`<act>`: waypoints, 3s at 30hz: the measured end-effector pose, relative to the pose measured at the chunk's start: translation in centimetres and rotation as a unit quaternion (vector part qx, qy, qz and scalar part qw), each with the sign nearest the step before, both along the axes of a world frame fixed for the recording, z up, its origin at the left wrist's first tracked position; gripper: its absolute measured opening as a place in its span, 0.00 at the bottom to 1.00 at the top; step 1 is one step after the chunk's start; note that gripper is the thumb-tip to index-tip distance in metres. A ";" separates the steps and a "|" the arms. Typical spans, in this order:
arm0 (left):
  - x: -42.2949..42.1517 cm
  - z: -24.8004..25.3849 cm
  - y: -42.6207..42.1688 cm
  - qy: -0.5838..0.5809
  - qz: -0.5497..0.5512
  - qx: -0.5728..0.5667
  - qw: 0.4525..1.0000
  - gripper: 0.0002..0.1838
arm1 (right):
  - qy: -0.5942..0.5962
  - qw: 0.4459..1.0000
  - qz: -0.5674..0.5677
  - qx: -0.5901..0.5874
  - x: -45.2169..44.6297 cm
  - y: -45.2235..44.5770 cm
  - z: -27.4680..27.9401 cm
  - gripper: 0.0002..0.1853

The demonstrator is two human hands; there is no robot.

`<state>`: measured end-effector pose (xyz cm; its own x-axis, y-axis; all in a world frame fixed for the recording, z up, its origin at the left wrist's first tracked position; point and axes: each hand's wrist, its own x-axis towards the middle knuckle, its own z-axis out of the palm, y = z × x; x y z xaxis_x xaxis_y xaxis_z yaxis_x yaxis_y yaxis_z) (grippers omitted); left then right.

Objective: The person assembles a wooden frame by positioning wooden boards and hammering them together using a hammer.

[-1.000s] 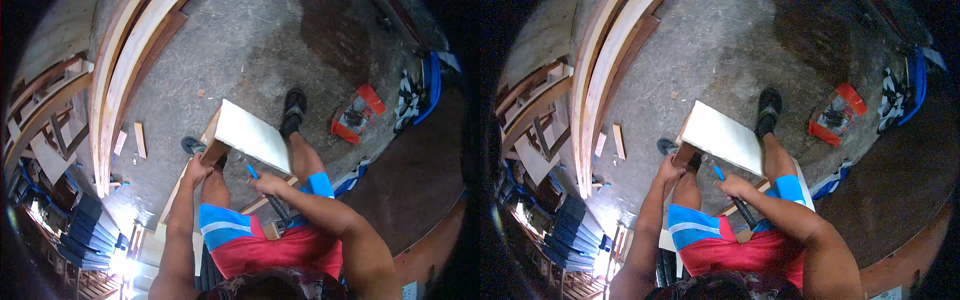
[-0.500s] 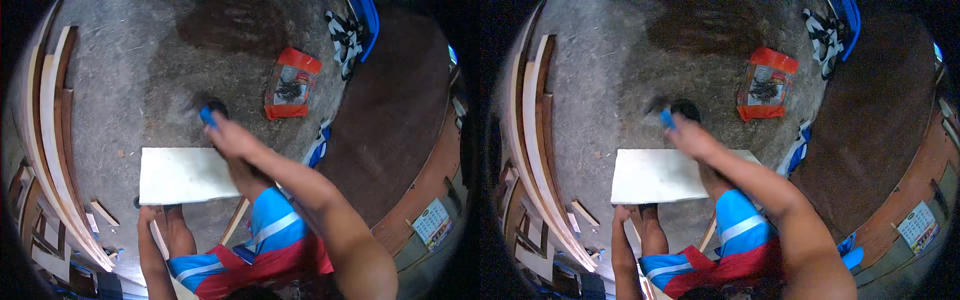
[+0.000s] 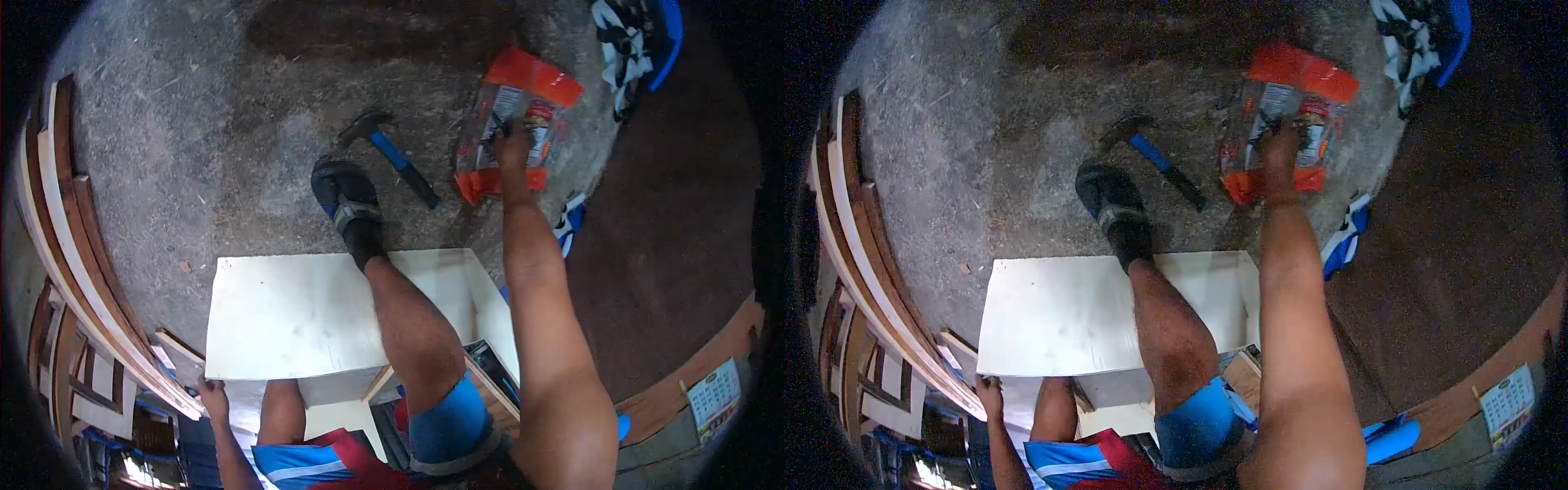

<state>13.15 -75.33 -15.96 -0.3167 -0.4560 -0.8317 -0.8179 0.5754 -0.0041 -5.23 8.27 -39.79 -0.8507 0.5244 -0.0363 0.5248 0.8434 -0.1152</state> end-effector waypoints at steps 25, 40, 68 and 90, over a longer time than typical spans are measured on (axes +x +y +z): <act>-15.5 9.0 23.5 0.165 0.262 0.281 0.909 0.08 | -0.207 0.723 0.118 -0.648 -4.7 -38.0 20.9 0.11; -19.6 2.5 9.7 0.081 -0.106 0.346 0.929 0.09 | -0.240 0.919 0.288 -0.120 -4.3 -23.4 5.1 0.24; -20.2 1.8 10.8 0.051 -0.065 0.332 0.940 0.08 | -0.401 0.666 -0.215 -0.591 4.0 -51.4 39.7 0.27; -20.3 2.6 11.6 -0.011 -0.161 0.332 0.929 0.10 | -0.385 0.558 -0.294 -0.674 0.1 -52.1 40.4 0.23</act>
